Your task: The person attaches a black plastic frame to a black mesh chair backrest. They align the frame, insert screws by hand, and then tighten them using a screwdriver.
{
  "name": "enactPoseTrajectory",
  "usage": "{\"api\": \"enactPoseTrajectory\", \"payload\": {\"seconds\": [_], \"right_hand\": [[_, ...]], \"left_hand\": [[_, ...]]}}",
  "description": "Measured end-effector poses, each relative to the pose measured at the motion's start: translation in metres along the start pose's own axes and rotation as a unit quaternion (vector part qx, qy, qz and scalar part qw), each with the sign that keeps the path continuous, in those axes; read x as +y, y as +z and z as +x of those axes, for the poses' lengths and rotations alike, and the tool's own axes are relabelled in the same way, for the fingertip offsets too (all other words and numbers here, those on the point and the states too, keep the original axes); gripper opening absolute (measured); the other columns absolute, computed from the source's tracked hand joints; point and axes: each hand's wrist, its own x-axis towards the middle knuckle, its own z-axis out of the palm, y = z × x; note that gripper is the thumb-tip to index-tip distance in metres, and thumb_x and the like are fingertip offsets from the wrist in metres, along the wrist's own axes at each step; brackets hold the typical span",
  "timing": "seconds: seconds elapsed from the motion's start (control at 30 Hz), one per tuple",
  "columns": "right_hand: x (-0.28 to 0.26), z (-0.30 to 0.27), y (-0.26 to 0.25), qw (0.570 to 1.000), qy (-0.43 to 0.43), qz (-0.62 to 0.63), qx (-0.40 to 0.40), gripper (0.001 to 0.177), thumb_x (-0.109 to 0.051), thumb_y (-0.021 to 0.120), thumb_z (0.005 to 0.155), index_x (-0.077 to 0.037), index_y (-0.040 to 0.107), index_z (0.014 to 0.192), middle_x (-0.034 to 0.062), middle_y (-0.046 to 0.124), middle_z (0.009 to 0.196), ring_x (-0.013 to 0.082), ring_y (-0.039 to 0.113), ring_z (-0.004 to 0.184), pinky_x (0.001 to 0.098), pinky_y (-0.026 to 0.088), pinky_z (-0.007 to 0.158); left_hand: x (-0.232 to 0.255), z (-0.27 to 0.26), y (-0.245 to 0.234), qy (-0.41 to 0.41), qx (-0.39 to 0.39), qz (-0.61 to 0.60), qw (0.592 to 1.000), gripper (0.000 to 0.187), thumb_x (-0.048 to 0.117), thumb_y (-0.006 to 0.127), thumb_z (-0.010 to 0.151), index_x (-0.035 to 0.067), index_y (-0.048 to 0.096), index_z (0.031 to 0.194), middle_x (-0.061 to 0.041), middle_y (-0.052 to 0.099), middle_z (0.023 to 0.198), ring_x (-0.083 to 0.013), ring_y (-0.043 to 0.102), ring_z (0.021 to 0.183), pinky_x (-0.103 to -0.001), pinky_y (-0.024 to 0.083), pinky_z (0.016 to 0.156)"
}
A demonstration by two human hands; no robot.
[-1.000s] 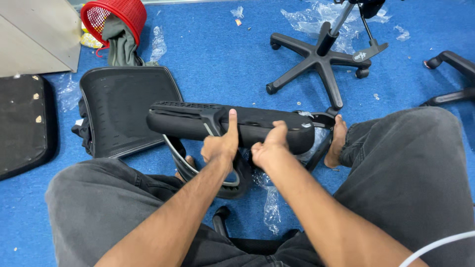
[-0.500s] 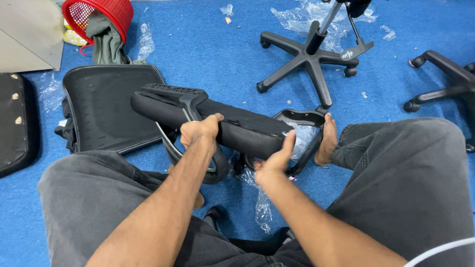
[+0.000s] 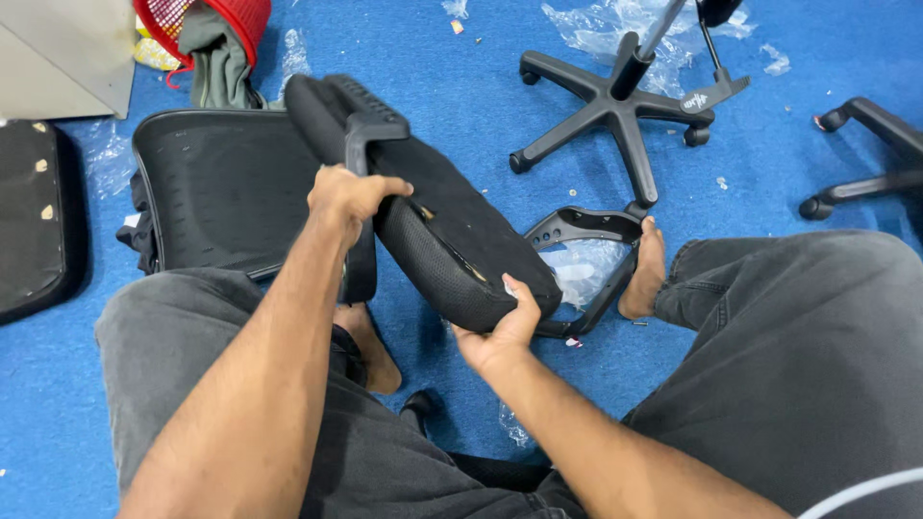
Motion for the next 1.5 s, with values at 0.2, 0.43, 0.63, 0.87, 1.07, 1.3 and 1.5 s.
{"api": "enactPoseTrajectory", "payload": {"seconds": [0.2, 0.43, 0.63, 0.87, 1.07, 1.3, 1.5], "right_hand": [[-0.007, 0.003, 0.012, 0.996, -0.075, 0.020, 0.034, 0.056, -0.035, 0.068, 0.070, -0.008, 0.066, 0.120, 0.0123, 0.070, 0.122, 0.0337, 0.067, 0.108, 0.0502, 0.055, 0.095], [-0.010, 0.002, 0.014, 0.990, -0.122, 0.048, 0.055, 0.054, -0.028, 0.066, 0.069, -0.005, 0.068, 0.118, 0.0143, 0.072, 0.121, 0.0350, 0.070, 0.107, 0.0488, 0.057, 0.096], [0.001, 0.000, 0.035, 0.986, -0.117, 0.069, 0.102, 0.052, -0.027, 0.066, 0.068, -0.006, 0.068, 0.115, 0.0138, 0.072, 0.118, 0.0341, 0.070, 0.105, 0.0483, 0.057, 0.096], [0.008, 0.006, 0.035, 0.987, -0.119, 0.077, 0.075, 0.049, -0.029, 0.065, 0.069, -0.005, 0.069, 0.111, 0.0151, 0.074, 0.116, 0.0349, 0.071, 0.104, 0.0478, 0.058, 0.094], [0.012, 0.013, 0.039, 0.987, -0.117, 0.091, 0.068, 0.047, -0.031, 0.064, 0.073, -0.005, 0.069, 0.112, 0.0142, 0.073, 0.119, 0.0342, 0.070, 0.108, 0.0463, 0.057, 0.096], [0.014, 0.004, 0.037, 0.989, -0.107, 0.084, 0.063, 0.048, -0.031, 0.061, 0.072, -0.006, 0.069, 0.112, 0.0149, 0.073, 0.118, 0.0344, 0.071, 0.107, 0.0492, 0.057, 0.096], [0.019, 0.015, 0.059, 0.981, -0.122, 0.105, 0.112, 0.046, -0.031, 0.064, 0.072, -0.007, 0.070, 0.111, 0.0131, 0.074, 0.119, 0.0334, 0.073, 0.106, 0.0487, 0.061, 0.094]], "left_hand": [[0.006, 0.003, 0.016, 0.017, -0.034, 0.017, 0.999, 0.076, 0.047, 0.092, 0.061, -0.014, 0.072, 0.102, -0.018, 0.075, 0.097, -0.0221, 0.075, 0.083, -0.033, 0.061, 0.075], [-0.006, 0.010, 0.011, -0.049, 0.046, -0.031, 0.997, 0.107, 0.087, 0.035, 0.086, -0.013, 0.070, 0.101, -0.019, 0.075, 0.084, -0.0252, 0.077, 0.077, -0.037, 0.060, 0.075], [-0.018, 0.032, 0.002, 0.030, 0.101, 0.083, 0.991, 0.104, 0.081, 0.028, 0.096, -0.013, 0.073, 0.089, -0.021, 0.072, 0.072, -0.0292, 0.071, 0.079, -0.040, 0.055, 0.086], [-0.002, 0.066, 0.001, -0.007, 0.108, -0.001, 0.994, 0.103, 0.076, 0.019, 0.097, -0.013, 0.072, 0.093, -0.024, 0.076, 0.082, -0.0334, 0.078, 0.086, -0.043, 0.059, 0.089], [0.000, 0.019, 0.017, 0.058, 0.162, 0.104, 0.980, 0.099, 0.077, 0.030, 0.096, -0.013, 0.068, 0.110, -0.039, 0.064, 0.114, -0.0507, 0.063, 0.111, -0.052, 0.050, 0.098], [-0.008, -0.033, 0.001, 0.031, 0.156, 0.110, 0.981, 0.095, 0.076, 0.035, 0.093, -0.011, 0.071, 0.108, -0.037, 0.066, 0.114, -0.0506, 0.065, 0.110, -0.053, 0.051, 0.098], [0.006, -0.038, -0.001, 0.034, 0.200, 0.047, 0.978, 0.094, 0.071, 0.032, 0.099, -0.013, 0.072, 0.100, -0.039, 0.068, 0.103, -0.0517, 0.067, 0.104, -0.053, 0.053, 0.096]]}}
